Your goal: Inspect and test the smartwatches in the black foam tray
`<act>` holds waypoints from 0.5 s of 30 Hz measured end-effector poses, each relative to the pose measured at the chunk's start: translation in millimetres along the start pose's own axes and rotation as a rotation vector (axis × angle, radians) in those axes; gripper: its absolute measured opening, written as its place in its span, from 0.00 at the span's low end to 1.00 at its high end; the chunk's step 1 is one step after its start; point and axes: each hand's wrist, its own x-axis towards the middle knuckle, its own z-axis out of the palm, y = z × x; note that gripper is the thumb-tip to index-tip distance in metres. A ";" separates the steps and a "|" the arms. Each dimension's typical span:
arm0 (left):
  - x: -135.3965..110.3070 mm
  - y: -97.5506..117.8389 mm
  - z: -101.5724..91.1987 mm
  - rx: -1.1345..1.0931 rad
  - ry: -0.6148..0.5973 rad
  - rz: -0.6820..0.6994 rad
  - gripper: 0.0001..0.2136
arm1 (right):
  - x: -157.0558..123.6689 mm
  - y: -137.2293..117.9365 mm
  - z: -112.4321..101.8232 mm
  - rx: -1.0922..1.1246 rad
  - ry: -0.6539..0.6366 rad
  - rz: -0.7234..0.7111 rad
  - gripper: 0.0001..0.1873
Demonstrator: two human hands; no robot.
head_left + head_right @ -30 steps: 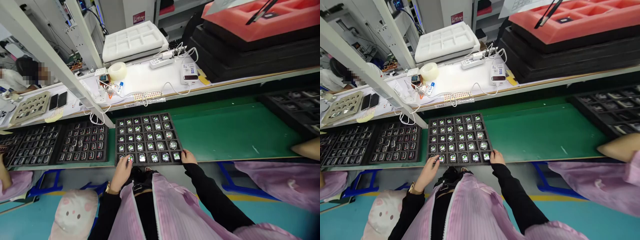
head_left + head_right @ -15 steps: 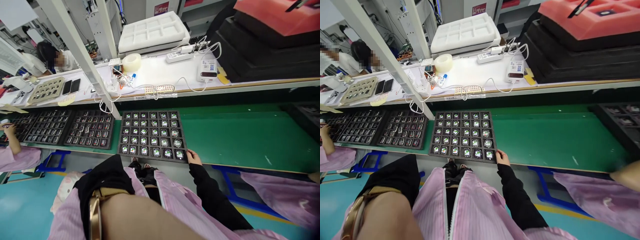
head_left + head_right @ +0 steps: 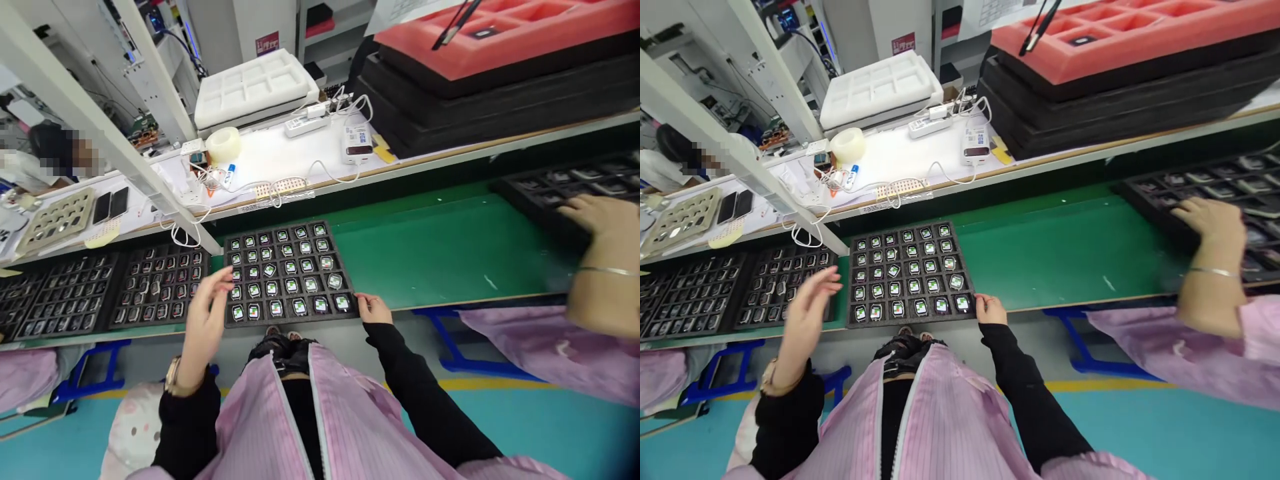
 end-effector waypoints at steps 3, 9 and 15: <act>-0.1 -89.5 25.9 0.103 -0.162 -0.432 0.17 | -7.1 -13.8 -1.3 -0.092 0.017 -0.014 0.17; -33.2 -192.3 55.1 0.225 -0.199 -0.596 0.24 | -10.0 -43.0 7.8 -0.299 -0.031 0.063 0.17; -30.2 -213.0 64.6 0.229 -0.283 -0.540 0.29 | -10.7 -68.7 24.5 -0.419 -0.102 0.156 0.17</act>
